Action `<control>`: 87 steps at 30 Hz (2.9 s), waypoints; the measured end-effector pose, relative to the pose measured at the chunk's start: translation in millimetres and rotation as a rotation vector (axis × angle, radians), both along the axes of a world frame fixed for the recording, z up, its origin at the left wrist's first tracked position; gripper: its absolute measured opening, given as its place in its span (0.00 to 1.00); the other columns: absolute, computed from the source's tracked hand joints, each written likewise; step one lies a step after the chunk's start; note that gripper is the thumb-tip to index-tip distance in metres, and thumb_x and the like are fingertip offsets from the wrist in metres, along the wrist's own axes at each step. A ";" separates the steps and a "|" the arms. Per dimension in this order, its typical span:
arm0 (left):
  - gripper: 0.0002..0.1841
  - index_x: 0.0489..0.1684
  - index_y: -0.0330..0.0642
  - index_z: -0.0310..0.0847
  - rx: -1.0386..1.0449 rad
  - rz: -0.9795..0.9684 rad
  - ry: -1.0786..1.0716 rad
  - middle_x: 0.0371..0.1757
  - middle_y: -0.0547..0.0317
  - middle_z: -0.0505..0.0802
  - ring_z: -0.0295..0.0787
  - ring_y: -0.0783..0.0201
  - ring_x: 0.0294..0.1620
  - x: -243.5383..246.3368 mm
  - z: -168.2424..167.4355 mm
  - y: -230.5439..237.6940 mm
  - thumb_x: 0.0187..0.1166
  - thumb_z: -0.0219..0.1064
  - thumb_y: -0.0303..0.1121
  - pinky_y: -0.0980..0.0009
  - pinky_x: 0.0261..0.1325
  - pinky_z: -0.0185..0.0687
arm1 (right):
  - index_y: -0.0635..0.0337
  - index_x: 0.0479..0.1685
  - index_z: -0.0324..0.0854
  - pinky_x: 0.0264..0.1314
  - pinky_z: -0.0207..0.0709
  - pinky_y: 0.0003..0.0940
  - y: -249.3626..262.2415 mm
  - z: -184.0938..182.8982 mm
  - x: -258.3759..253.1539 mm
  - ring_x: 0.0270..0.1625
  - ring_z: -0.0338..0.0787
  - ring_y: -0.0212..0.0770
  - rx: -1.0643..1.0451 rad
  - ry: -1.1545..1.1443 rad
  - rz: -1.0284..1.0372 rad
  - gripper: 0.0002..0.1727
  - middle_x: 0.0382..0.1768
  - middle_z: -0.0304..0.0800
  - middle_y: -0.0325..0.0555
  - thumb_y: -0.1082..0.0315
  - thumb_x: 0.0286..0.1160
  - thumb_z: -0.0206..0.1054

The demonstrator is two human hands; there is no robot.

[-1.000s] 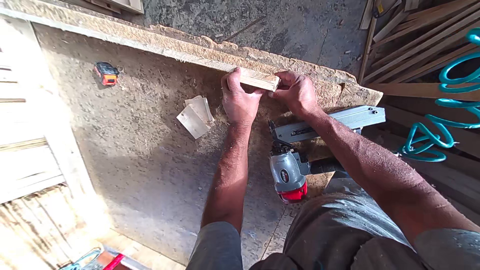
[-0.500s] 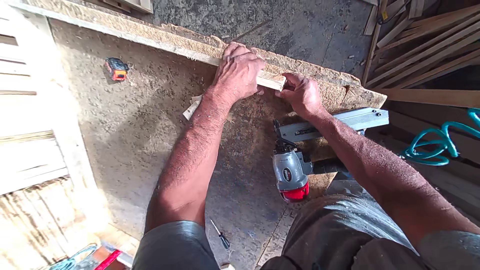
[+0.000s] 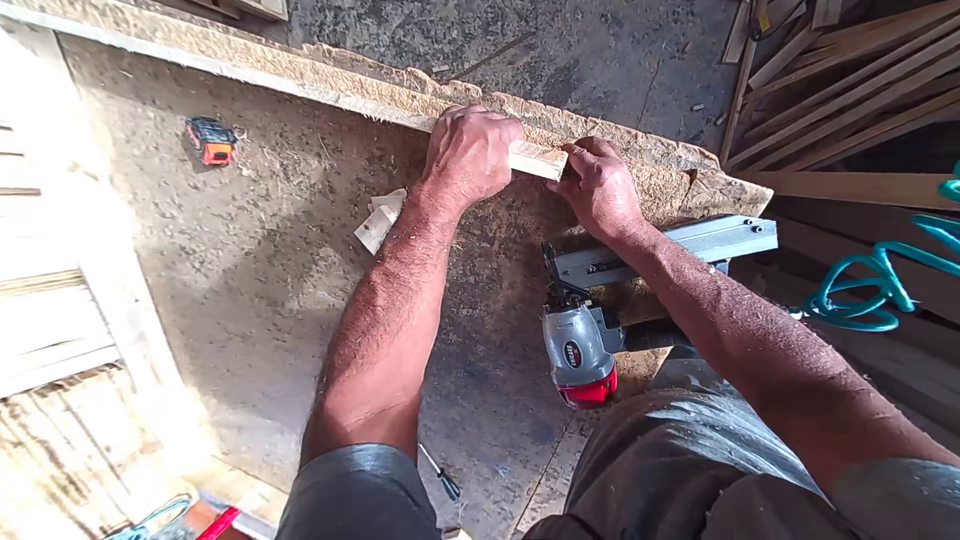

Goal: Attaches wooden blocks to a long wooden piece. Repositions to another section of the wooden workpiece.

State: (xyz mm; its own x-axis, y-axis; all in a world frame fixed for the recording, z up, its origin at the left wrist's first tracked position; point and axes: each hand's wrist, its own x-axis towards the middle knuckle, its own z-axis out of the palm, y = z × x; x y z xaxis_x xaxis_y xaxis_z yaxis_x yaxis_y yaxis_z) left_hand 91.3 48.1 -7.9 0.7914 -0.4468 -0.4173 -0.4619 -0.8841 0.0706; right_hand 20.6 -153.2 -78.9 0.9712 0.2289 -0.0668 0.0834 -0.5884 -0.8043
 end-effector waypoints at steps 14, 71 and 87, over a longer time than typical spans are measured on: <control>0.10 0.44 0.47 0.88 0.010 -0.010 0.017 0.47 0.51 0.96 0.91 0.45 0.58 1.2 -1.1 0.4 0.69 0.70 0.37 0.42 0.66 0.78 | 0.60 0.65 0.80 0.58 0.81 0.61 -83.6 95.1 -89.6 0.57 0.88 0.65 -0.394 0.302 0.494 0.31 0.50 0.88 0.62 0.51 0.67 0.77; 0.17 0.59 0.47 0.86 -0.043 0.000 0.043 0.49 0.41 0.93 0.91 0.37 0.55 -3.0 5.1 11.2 0.74 0.71 0.38 0.34 0.57 0.80 | 0.61 0.89 0.58 0.31 0.83 0.56 -10.2 98.4 -173.1 0.31 0.93 0.60 -0.867 0.288 0.452 0.41 0.32 0.92 0.56 0.62 0.72 0.65; 0.33 0.67 0.52 0.88 -0.307 0.476 -0.182 0.74 0.53 0.86 0.70 0.50 0.85 -3.8 16.3 60.9 0.79 0.59 0.68 0.45 0.91 0.54 | 0.60 0.76 0.75 0.61 0.84 0.56 2.5 101.8 -26.1 0.63 0.89 0.57 -0.318 -0.035 0.206 0.43 0.62 0.88 0.57 0.36 0.70 0.72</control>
State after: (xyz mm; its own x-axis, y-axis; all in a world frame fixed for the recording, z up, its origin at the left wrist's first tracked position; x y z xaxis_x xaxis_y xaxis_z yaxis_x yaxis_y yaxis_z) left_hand 87.5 109.0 8.3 0.9809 -0.1038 -0.1644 -0.0480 -0.9486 0.3127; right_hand -5.5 -150.7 22.9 0.9100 0.3925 -0.1337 0.2499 -0.7763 -0.5787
